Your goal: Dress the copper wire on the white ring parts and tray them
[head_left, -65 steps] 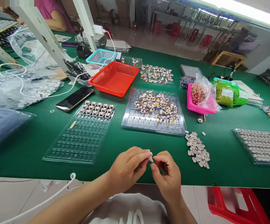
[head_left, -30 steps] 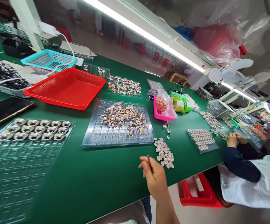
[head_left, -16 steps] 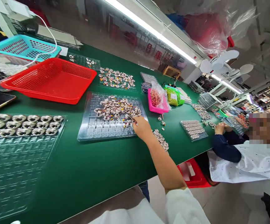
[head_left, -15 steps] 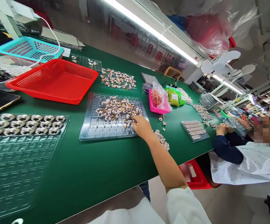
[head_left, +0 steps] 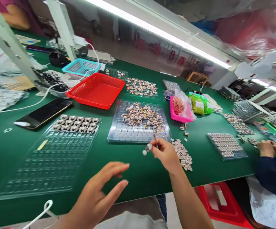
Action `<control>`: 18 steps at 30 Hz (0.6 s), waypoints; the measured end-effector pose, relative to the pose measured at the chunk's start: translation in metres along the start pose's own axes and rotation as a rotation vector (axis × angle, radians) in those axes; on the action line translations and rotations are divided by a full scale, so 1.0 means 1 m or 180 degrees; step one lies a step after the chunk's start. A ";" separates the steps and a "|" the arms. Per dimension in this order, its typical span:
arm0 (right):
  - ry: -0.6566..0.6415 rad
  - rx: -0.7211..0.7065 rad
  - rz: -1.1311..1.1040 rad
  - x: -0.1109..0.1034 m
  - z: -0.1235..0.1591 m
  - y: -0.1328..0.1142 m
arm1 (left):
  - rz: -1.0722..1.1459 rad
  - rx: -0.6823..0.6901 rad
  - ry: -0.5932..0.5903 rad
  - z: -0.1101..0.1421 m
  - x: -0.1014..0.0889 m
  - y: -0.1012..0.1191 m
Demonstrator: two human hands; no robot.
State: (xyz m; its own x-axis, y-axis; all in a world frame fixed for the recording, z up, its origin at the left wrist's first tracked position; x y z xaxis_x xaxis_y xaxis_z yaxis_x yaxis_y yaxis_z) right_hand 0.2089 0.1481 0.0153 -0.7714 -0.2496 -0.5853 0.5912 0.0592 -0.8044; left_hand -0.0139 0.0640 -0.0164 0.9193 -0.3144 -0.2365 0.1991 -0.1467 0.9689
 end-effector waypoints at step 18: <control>0.0810 0.0530 -0.3034 0.086 0.066 0.054 | -0.0310 0.0708 0.0262 -0.036 0.022 0.027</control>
State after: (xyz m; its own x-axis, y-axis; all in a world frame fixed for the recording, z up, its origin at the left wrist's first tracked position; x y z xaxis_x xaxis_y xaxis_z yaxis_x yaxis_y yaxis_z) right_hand 0.1899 0.0661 -0.0717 -0.9564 0.0933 0.2768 -0.2903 -0.1989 -0.9361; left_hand 0.0239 0.0869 0.0073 0.9258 -0.2125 -0.3126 0.2170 -0.3783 0.8999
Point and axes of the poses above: each hand's wrist, its own z-axis away from the middle knuckle, its own x-axis out of the palm, y = z × x, the point moved 10 cm from there along -z, towards the middle knuckle, and after that the axes turned 8 degrees about -y, right-handed, at the moved point
